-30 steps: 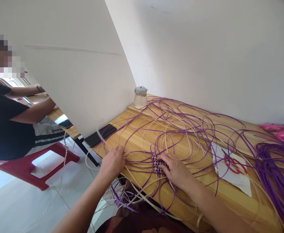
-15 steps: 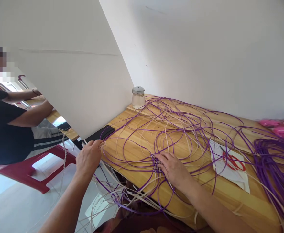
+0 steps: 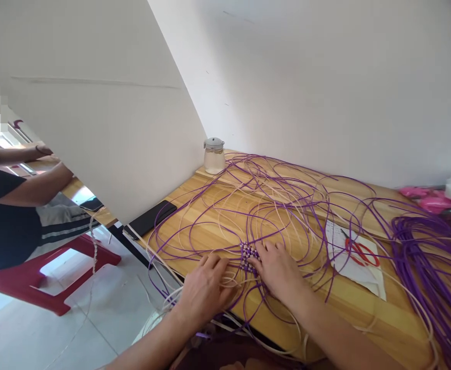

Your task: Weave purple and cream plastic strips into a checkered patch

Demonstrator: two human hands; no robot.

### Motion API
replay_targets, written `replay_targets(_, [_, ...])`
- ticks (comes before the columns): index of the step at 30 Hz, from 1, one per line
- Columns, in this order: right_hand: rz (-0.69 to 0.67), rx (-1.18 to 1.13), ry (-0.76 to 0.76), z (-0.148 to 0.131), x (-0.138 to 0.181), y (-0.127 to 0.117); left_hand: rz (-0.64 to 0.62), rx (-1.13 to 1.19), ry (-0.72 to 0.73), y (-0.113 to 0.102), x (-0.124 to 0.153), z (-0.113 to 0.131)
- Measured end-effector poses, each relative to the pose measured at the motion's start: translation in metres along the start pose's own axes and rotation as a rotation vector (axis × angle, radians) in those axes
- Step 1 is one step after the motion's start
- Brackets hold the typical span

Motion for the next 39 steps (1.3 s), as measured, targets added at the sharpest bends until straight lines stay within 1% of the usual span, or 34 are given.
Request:
replay_targets(1, [-0.006, 0.013, 0.014, 0.003, 0.001, 0.0, 0.017, -0.027, -0.017, -0.001, 0.002, -0.006])
replay_targets(3, [-0.015, 0.033, 0.036, 0.009, 0.003, 0.0, 0.054, -0.089, -0.06, -0.008, 0.0, -0.03])
replay_targets(5, [-0.029, 0.046, 0.063, 0.015, 0.006, 0.001, 0.066, -0.151, -0.101, -0.018, -0.007, -0.065])
replay_targets(8, [-0.042, 0.066, 0.1, 0.022, 0.012, 0.0, 0.064, -0.244, -0.21, -0.037, -0.026, -0.124])
replay_targets(9, [-0.041, 0.073, 0.109, 0.023, 0.013, -0.001, 0.064, -0.266, -0.277, -0.043, -0.034, -0.142])
replay_targets(10, [-0.04, 0.081, 0.115, 0.024, 0.014, -0.002, 0.053, -0.282, -0.318, -0.046, -0.043, -0.154])
replay_targets(11, [-0.043, 0.09, 0.124, 0.025, 0.015, -0.003, 0.044, -0.302, -0.329, -0.048, -0.055, -0.161])
replay_targets(12, [-0.05, 0.098, 0.135, 0.025, 0.016, -0.004, 0.036, -0.323, -0.317, -0.049, -0.068, -0.163])
replay_targets(15, [-0.078, 0.12, 0.17, 0.027, 0.019, -0.004, 0.017, -0.358, -0.239, -0.04, -0.119, -0.147])
replay_targets(18, [-0.098, 0.124, 0.194, 0.028, 0.02, -0.001, 0.001, -0.356, -0.154, -0.029, -0.177, -0.114])
replay_targets(20, [-0.115, 0.115, 0.218, 0.03, 0.02, 0.001, 0.013, -0.338, -0.065, -0.026, -0.215, -0.082])
replay_targets(22, [-0.139, 0.1, 0.246, 0.033, 0.021, 0.004, 0.018, -0.306, 0.045, -0.025, -0.246, -0.043])
replay_targets(24, [-0.167, 0.071, 0.261, 0.035, 0.02, 0.007, 0.052, -0.263, 0.166, -0.027, -0.268, -0.001])
replay_targets(26, [-0.189, 0.041, 0.277, 0.038, 0.02, 0.01, 0.08, -0.217, 0.268, -0.026, -0.281, 0.035])
replay_targets(27, [-0.194, 0.032, 0.285, 0.039, 0.02, 0.011, 0.074, -0.198, 0.3, -0.023, -0.284, 0.048])
replay_targets(28, [-0.199, 0.026, 0.293, 0.041, 0.02, 0.012, 0.049, -0.184, 0.315, -0.017, -0.285, 0.056])
replay_targets(29, [-0.203, 0.024, 0.299, 0.042, 0.02, 0.013, 0.012, -0.179, 0.311, -0.011, -0.285, 0.057])
replay_targets(31, [-0.214, 0.019, 0.302, 0.045, 0.019, 0.015, -0.084, -0.186, 0.255, 0.002, -0.28, 0.045])
replay_targets(33, [-0.226, 0.005, 0.307, 0.047, 0.018, 0.019, -0.17, -0.202, 0.168, 0.008, -0.269, 0.021])
replay_targets(35, [-0.22, -0.007, 0.313, 0.05, 0.016, 0.021, -0.234, -0.204, 0.099, 0.006, -0.249, -0.003])
replay_targets(37, [-0.209, -0.023, 0.319, 0.052, 0.013, 0.023, -0.311, -0.123, 0.078, 0.004, -0.219, -0.011])
replay_targets(38, [-0.208, -0.036, 0.324, 0.052, 0.013, 0.023, -0.374, -0.017, 0.086, 0.006, -0.2, -0.006])
replay_targets(39, [-0.211, -0.054, 0.331, 0.053, 0.012, 0.023, -0.433, 0.282, 0.057, 0.009, -0.179, 0.006])
Point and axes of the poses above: each hand's wrist, its own x-axis away from the middle knuckle, its own y-axis out of the palm, z = x × y, the point moved 9 cm from there along -x, towards the middle knuckle, and after that the axes turned 10 degrees about z, right-handed, at the moved point
